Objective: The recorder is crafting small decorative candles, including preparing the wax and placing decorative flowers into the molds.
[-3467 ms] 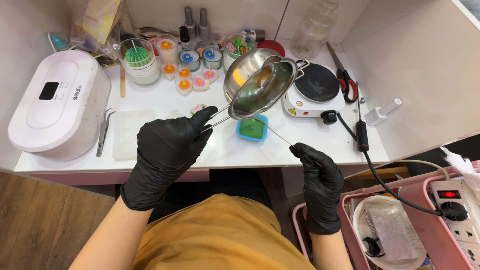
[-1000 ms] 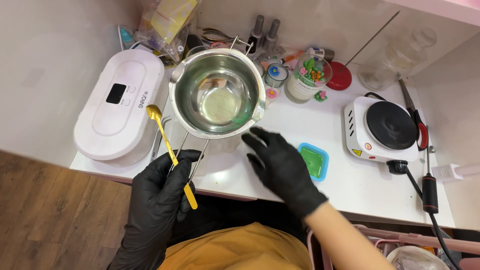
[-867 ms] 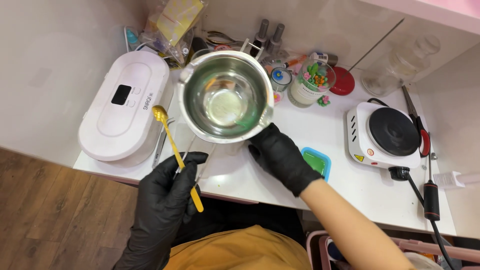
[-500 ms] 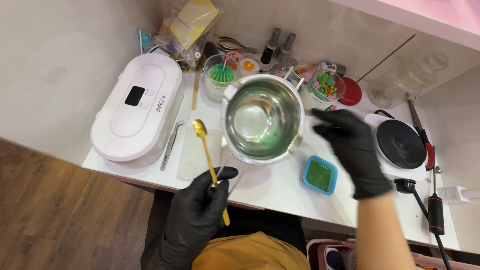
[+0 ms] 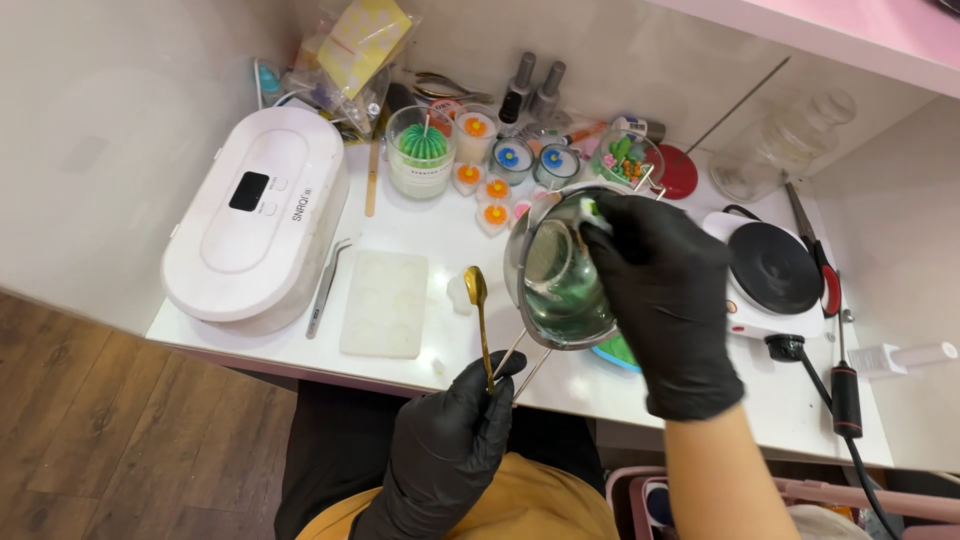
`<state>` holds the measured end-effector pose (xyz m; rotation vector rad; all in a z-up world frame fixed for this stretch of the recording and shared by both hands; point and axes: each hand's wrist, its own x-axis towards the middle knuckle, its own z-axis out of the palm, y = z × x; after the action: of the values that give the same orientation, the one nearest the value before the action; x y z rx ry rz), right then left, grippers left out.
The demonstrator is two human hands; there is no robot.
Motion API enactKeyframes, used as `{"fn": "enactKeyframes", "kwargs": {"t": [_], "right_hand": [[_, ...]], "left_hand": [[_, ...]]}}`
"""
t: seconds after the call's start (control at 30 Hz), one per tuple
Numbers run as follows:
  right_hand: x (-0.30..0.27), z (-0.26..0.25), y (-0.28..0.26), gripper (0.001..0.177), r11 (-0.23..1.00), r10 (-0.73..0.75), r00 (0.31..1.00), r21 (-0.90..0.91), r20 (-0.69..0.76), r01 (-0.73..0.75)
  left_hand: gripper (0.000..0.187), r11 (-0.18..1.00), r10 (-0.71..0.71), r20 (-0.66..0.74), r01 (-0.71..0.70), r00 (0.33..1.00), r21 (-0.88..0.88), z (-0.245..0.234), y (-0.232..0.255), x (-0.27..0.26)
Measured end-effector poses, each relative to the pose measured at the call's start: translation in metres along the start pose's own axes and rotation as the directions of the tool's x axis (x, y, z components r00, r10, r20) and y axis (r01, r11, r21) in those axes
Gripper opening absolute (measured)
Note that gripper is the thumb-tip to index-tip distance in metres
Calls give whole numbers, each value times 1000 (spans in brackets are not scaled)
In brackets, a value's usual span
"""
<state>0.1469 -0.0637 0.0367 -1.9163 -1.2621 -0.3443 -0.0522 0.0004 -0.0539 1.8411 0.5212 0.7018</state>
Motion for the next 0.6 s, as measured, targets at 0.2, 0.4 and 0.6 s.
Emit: {"fn": "enactKeyframes", "kwargs": {"t": [0.2,0.4,0.6], "right_hand": [[-14,29,21,17,999,-37,994,-16,105,39],[-8,3,25,19,994,-48,892,109,450,-1],[7,2,21,18,872,-300,891,-280,340,400]], "left_hand": [[31,988,53,9,-54,999,148,8,-4,-4],[30,997,33,-52,-29,998,73,0,-7,-2],[31,995,74,-42,-71,996,67,5,-7,-7]]}}
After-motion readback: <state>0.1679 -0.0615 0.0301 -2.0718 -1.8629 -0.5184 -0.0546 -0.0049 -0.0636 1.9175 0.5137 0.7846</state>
